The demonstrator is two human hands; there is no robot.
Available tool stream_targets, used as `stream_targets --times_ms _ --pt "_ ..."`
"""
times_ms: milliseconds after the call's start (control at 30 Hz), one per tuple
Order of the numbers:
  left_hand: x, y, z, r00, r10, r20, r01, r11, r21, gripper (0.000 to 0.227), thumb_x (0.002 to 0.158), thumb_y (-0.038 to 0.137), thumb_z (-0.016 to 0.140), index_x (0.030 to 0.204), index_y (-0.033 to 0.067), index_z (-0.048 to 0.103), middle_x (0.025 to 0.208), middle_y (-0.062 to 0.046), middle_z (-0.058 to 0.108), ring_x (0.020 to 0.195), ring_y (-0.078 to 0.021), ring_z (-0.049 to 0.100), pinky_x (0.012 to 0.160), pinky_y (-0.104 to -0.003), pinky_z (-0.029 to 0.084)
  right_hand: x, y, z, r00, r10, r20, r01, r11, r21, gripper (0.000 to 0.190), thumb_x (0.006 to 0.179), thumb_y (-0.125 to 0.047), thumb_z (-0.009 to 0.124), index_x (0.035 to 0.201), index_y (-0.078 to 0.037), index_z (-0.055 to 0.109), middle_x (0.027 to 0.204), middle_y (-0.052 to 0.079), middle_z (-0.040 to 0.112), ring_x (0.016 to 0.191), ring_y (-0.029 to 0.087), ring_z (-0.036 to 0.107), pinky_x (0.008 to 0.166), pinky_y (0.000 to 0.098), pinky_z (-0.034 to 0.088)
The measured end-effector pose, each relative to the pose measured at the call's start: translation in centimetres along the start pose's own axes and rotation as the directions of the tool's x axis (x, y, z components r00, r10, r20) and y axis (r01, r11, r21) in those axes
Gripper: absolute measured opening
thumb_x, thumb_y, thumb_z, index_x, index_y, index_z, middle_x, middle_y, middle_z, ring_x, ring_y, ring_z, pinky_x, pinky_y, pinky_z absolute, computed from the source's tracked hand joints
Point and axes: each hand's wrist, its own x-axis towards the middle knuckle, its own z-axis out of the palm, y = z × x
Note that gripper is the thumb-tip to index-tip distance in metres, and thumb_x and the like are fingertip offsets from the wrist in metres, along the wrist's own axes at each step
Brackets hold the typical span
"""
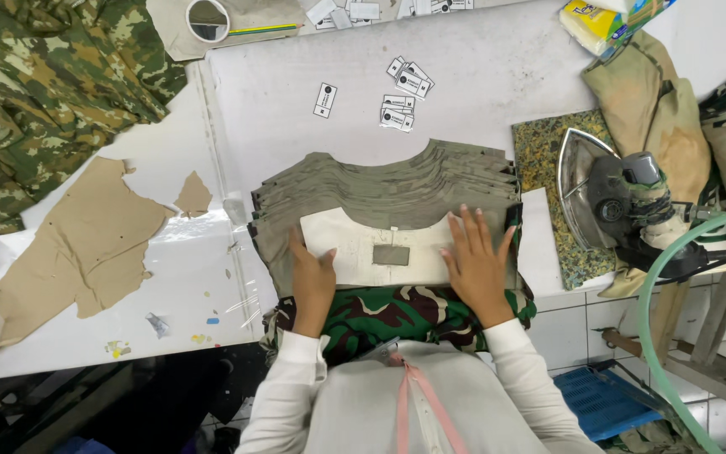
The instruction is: The person irons a stack of camouflage-patterned fabric pieces on a white work table. They place a white template over the fabric, position a small rectangular label, and press it with a steam iron. The person repeats this process for multiple fabric pieces, removing the template and label after each ironing.
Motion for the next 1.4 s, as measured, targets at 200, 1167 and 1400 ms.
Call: stream_targets --times_ms 200,1167,1400 --pt "3.5 -7.5 2.8 0.808 0.517 0.282 -0.555 0.509 0.657 0.055 0.088 0.039 0.044 0.138 0.0185 0.030 0.140 -0.016 0.025 0.130 -0.0364 0.020 0.103 -0.054 0.015 0.3 0.3 1.9 0.993 0.050 0.111 -0.039 0.994 -0.099 0.053 0.089 -0.040 0.037 0.139 -0.023 0.028 0.147 0.008 0.019 0.134 0.029 0.016 0.095 0.0723 -0.003" --pt "11.0 -15.8 0.9 0.739 0.507 -0.443 -0.252 0.818 0.517 0.014 0.081 0.019 0.064 0.082 0.0164 0.050 0.079 0.005 0.041 0.080 -0.0178 0.041 0.072 -0.033 0.025 2.1 0.3 2.4 0.995 -0.012 -0.102 -0.014 0.970 -0.242 0.043 0.090 -0.041 0.045 0.127 -0.020 0.052 0.130 0.008 0.048 0.123 0.028 0.040 0.089 0.0740 0.001" --pt "9.6 -12.0 0.8 0.486 0.780 -0.394 -0.215 0.544 0.811 0.026 0.092 0.034 0.047 0.103 0.0124 0.055 0.104 -0.009 0.047 0.093 -0.0260 0.048 0.077 -0.036 0.029 2.0 0.2 2.3 0.996 0.005 -0.091 -0.026 0.973 -0.228 0.043 0.089 -0.042 0.045 0.127 -0.022 0.052 0.131 0.006 0.047 0.124 0.028 0.038 0.089 0.0752 0.002"
